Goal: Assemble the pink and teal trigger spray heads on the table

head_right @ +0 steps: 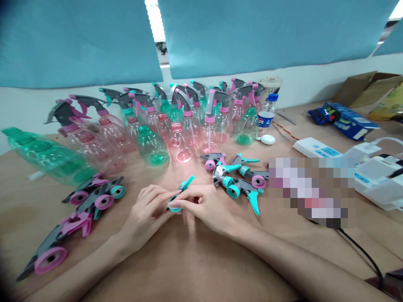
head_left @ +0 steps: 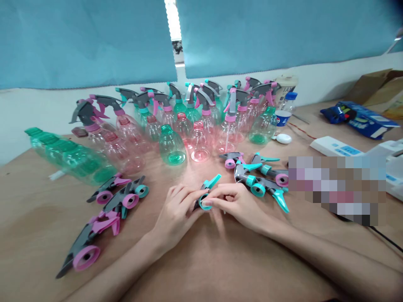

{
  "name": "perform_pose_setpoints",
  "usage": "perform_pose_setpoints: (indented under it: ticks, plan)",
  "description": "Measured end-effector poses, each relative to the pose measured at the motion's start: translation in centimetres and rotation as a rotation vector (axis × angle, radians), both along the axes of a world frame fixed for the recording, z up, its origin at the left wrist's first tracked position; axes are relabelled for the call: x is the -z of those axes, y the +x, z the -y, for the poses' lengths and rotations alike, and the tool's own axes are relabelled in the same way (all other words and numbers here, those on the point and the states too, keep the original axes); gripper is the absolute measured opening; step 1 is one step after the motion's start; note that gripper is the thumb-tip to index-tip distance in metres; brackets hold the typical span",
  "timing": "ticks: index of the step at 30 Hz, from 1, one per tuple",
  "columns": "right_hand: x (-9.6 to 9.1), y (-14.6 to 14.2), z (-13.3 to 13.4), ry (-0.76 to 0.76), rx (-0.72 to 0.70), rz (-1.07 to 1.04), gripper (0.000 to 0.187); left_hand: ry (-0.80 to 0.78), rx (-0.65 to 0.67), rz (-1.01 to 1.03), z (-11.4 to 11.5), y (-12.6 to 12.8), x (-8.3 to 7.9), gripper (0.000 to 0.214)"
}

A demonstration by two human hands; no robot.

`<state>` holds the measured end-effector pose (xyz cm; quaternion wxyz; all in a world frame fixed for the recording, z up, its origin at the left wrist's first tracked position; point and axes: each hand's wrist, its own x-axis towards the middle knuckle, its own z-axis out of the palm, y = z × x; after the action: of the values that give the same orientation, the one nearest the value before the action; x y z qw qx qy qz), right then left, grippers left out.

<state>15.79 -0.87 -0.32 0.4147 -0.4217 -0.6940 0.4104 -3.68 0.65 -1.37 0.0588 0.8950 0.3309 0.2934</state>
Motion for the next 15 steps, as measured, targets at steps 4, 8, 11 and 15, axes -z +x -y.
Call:
perform_pose_setpoints:
  ticks: [4, 8, 11, 15]
  plan:
    - [0.41, 0.05, 0.12, 0.208, -0.016, 0.072, 0.019, 0.011, 0.021, 0.014, 0.03, 0.0, -0.08, 0.028]
    - [0.82, 0.31, 0.25, 0.419, -0.03, 0.165, 0.026, 0.011, 0.012, 0.031, -0.04, 0.06, -0.25, 0.031]
    - [0.69, 0.34, 0.3, 0.456, -0.023, 0.229, 0.027, 0.019, -0.011, 0.033, -0.21, 0.08, -0.21, 0.028]
    - [0.23, 0.15, 0.34, 0.405, 0.032, 0.214, 0.025, 0.031, -0.016, 0.014, -0.35, 0.04, -0.07, 0.021]
